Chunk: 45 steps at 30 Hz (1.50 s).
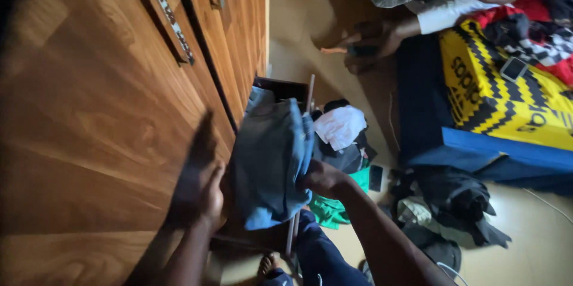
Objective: Sort and organize pairs of denim jeans and clothes from a wooden dresser drawer.
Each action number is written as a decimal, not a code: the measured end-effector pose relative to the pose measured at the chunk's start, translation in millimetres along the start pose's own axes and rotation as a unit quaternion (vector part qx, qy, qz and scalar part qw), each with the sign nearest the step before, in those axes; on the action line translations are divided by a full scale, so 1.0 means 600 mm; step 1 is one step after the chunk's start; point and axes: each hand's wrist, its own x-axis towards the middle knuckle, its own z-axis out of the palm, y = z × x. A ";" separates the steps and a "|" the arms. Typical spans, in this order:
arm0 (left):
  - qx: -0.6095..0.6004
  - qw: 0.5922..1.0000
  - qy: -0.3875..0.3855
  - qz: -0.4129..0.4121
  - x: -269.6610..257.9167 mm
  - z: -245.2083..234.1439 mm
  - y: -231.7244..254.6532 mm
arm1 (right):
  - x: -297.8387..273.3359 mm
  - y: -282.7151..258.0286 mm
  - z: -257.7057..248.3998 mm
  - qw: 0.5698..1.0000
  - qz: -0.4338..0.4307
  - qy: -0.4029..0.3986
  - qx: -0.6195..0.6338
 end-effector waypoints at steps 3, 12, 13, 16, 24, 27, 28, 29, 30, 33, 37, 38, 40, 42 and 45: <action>-0.050 0.975 0.047 -0.214 -0.052 0.123 0.149 | -0.042 -0.073 0.049 0.903 0.183 0.074 -0.382; 0.011 0.974 -0.161 -0.161 -0.093 0.172 0.154 | -0.146 -0.077 0.042 0.910 0.109 0.080 0.392; 0.009 0.972 -0.166 -0.166 -0.103 0.192 0.163 | -0.151 -0.070 0.042 0.909 0.108 0.087 0.394; 0.075 0.955 -0.210 -0.195 -0.098 0.230 0.179 | -0.140 -0.054 0.027 0.958 0.085 0.181 0.206; 0.162 0.959 -0.193 -0.127 -0.074 0.298 0.148 | -0.159 0.023 -0.106 0.946 -0.118 0.252 0.165; 0.265 0.953 -0.144 0.034 -0.028 0.274 -0.022 | -0.235 -0.067 -0.092 0.958 -0.089 0.249 0.112; 0.266 0.952 -0.148 0.032 -0.046 0.319 0.003 | -0.244 -0.058 -0.108 0.957 -0.088 0.252 0.115; 0.332 0.926 -0.159 -0.087 -0.063 0.364 0.028 | -0.252 -0.049 -0.123 0.956 -0.088 0.274 0.052; 0.394 0.881 -0.168 -0.200 -0.074 0.409 0.053 | -0.255 -0.043 -0.140 0.951 -0.089 0.296 -0.012; 0.147 0.959 -0.233 -0.070 -0.105 0.488 0.043 | -0.270 -0.007 -0.173 0.968 -0.136 0.210 -0.027; 0.180 0.955 -0.231 -0.045 -0.112 0.504 -0.029 | -0.332 -0.042 -0.188 0.979 -0.122 0.156 -0.052; 0.238 0.948 -0.204 -0.060 -0.110 0.495 -0.060 | -0.347 -0.055 -0.191 0.972 -0.036 0.206 -0.109; 0.294 0.937 -0.175 -0.075 -0.125 0.504 -0.063 | -0.362 -0.039 -0.218 0.952 0.052 0.252 -0.165; 0.308 0.928 -0.171 -0.125 -0.159 0.538 -0.009 | -0.365 0.021 -0.263 0.971 0.015 0.237 -0.039; 0.328 0.923 -0.147 -0.136 -0.141 0.477 -0.140 | -0.404 -0.001 -0.266 0.915 0.143 0.353 -0.130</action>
